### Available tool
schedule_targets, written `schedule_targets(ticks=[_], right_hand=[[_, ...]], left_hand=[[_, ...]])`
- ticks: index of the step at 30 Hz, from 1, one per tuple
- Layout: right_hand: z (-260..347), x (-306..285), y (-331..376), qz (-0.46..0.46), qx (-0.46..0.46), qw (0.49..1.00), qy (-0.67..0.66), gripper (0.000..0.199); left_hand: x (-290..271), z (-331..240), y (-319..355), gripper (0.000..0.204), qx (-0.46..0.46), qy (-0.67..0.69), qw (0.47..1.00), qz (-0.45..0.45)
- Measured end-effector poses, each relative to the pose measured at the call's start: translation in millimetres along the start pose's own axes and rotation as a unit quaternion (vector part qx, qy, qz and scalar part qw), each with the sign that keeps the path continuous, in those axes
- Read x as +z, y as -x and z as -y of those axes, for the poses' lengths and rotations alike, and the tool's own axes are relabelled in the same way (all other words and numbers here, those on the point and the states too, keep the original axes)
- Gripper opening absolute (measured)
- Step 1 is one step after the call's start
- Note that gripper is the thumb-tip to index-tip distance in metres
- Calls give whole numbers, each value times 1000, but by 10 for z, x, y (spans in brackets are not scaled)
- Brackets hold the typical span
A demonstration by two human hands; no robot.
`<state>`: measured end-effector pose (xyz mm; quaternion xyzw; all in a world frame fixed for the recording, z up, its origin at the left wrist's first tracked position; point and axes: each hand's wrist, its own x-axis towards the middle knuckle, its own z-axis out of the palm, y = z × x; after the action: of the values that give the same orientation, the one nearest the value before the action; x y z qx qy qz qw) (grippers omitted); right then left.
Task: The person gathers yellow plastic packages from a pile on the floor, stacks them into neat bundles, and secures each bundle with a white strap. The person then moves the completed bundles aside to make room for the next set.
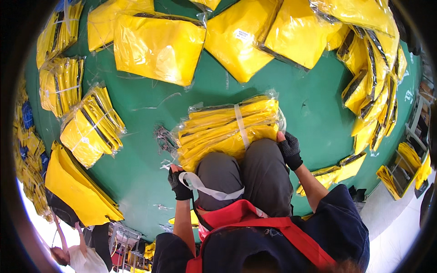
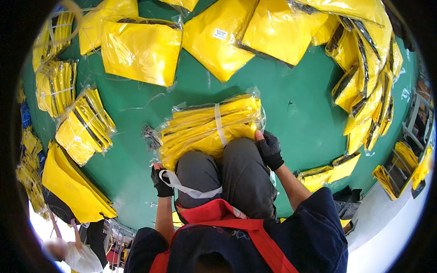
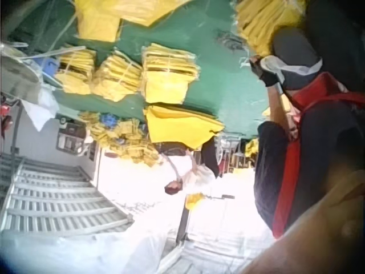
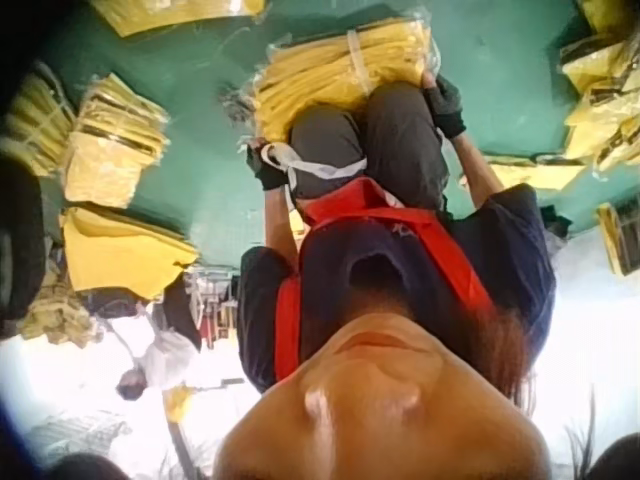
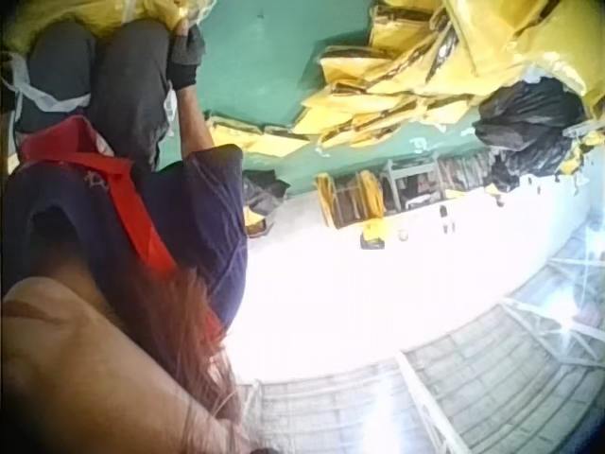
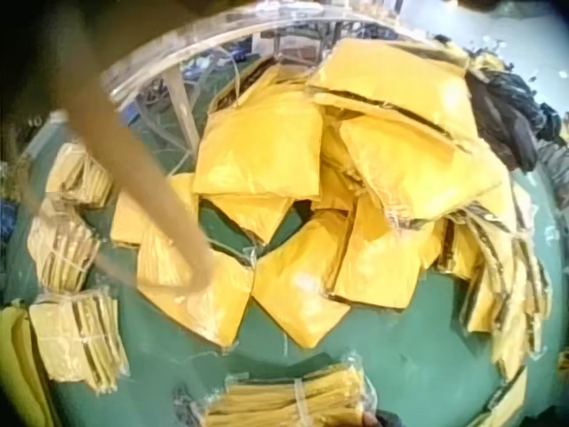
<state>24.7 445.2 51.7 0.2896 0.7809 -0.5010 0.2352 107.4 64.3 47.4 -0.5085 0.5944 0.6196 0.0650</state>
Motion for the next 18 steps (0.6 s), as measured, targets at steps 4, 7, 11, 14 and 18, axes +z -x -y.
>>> schedule_targets(ticks=[4,7,11,14,18], right_hand=[[-287,-12,-56,-9,4,1000,-25,41],[-278,-258,155,-9,76,993,-87,42],[422,-467,470,7,107,993,-39,40],[785,-351,116,152,-80,978,119,27],[1597,72,-529,418,-227,837,272,29]], left_hand=[[-164,-18,-207,35,-64,265,962,-7],[-174,-68,233,33,-102,284,949,-97],[-470,-448,703,28,-58,68,995,41],[-8,-924,512,27,84,-357,903,222],[679,-957,305,32,151,-361,878,275]])
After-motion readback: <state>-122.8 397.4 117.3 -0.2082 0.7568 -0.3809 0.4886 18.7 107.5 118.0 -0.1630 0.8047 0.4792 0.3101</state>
